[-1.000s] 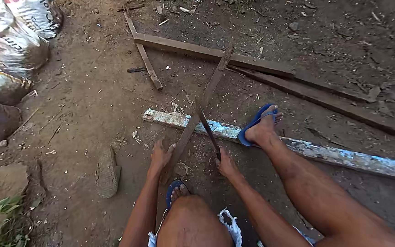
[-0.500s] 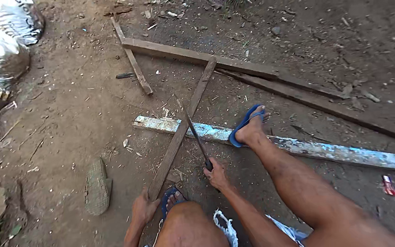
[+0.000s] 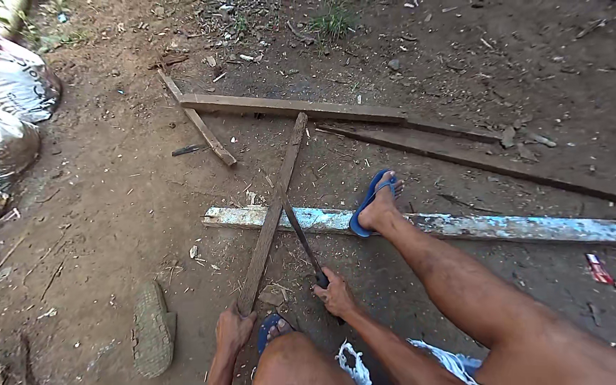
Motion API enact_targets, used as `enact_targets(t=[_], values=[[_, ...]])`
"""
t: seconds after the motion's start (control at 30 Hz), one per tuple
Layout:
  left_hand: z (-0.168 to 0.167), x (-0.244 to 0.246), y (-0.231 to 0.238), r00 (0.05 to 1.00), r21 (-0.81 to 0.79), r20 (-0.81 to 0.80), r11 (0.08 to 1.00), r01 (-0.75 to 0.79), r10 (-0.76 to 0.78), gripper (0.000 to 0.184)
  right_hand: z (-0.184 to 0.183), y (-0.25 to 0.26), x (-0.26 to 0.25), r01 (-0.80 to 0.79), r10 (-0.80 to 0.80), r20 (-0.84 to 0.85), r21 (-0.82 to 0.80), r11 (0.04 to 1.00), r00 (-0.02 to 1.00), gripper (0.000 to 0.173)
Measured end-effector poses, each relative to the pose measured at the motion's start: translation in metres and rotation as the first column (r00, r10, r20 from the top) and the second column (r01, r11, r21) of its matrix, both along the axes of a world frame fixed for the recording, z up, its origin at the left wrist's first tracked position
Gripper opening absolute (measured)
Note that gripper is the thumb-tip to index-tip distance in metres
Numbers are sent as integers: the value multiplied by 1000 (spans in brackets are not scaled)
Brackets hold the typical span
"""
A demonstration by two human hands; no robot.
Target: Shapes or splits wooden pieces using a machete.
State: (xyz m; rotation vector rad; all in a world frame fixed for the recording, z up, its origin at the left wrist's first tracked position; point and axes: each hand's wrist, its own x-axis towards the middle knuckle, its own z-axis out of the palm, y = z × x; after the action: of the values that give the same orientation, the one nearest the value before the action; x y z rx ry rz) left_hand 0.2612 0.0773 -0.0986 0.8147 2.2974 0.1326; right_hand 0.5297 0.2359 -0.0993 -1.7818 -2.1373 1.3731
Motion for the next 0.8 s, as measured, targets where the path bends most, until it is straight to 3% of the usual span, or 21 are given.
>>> enact_targets(t=[0.13, 0.33, 0.43, 0.53, 0.6, 0.7, 0.8], values=[[4, 1, 43, 1000, 52, 16, 998, -19, 18, 47, -4, 3, -3, 88, -88, -37, 13, 996, 995, 42], [18, 12, 93, 987, -106, -143, 993, 57, -72, 74, 15, 12, -7, 94, -88, -71, 77, 993, 994, 43], [25, 18, 94, 986, -140, -129, 986, 89, -108, 74, 33, 20, -10, 32, -10, -98, 221, 975, 995, 41], [31, 15, 86, 988, -132, -86, 984, 116, -128, 72, 49, 37, -25, 3, 110, -220, 459, 888, 969, 38], [26, 15, 77, 985, -130, -124, 986, 107, -123, 72, 57, 53, -35, -40, 187, -231, 526, 849, 955, 41], [19, 10, 76, 976, -152, -169, 982, 112, -138, 73, 57, 73, -49, -217, 260, -52, 409, 886, 964, 43], [20, -5, 78, 989, -173, -93, 980, 102, -119, 76, 36, 90, -50, -409, 383, 254, 58, 911, 888, 47]])
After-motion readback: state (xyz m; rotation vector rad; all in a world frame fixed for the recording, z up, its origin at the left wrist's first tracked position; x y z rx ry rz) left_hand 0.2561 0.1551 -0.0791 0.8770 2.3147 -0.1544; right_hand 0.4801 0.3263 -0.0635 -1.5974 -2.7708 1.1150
